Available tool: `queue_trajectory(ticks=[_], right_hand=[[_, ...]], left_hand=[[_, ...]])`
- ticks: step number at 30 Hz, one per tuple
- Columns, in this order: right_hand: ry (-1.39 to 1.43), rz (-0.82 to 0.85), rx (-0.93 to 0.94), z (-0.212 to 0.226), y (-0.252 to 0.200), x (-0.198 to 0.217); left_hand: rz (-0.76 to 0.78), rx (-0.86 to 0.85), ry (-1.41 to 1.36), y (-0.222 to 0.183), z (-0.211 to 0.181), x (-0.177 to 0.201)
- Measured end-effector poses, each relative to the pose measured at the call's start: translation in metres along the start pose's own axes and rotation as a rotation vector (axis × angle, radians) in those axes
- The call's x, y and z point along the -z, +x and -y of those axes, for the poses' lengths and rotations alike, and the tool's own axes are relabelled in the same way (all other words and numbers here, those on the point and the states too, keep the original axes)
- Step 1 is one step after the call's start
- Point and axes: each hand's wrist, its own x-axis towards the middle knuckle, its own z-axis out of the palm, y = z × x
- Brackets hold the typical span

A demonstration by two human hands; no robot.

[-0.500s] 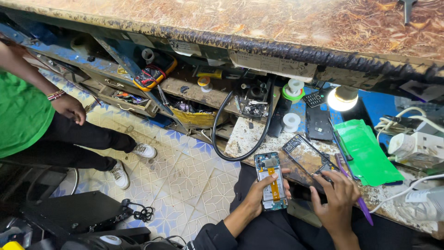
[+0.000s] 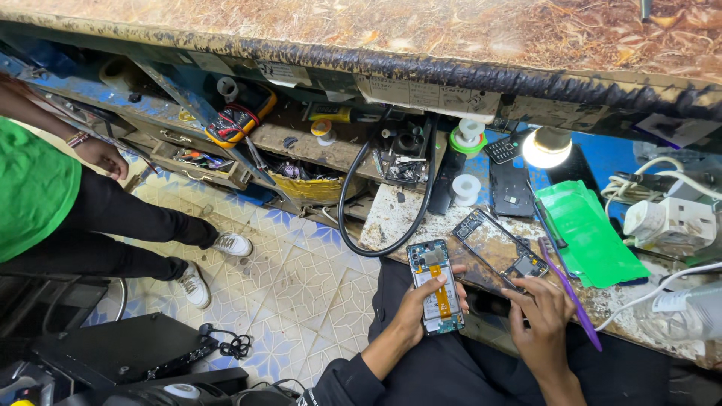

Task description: The person holds a disassembled smartphone and uses a green screwdriver to remove screws from the internal frame. They then detach the screen assembly and inspect the internal components.

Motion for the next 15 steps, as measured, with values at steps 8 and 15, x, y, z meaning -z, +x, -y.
queue_trajectory(ticks=[8,15], right_hand=[[0.011,-0.107,-0.02,0.0047,0.0028,-0.0038],[-0.154,-0.076,-0.077,0.0046,0.0041,0.0038]], left_hand=[[-0.002,-0.001,-0.007,0.0018,0.0003,0.0017],[-0.019,0.01,-0.017,0.0025,0.0036,0.0074]])
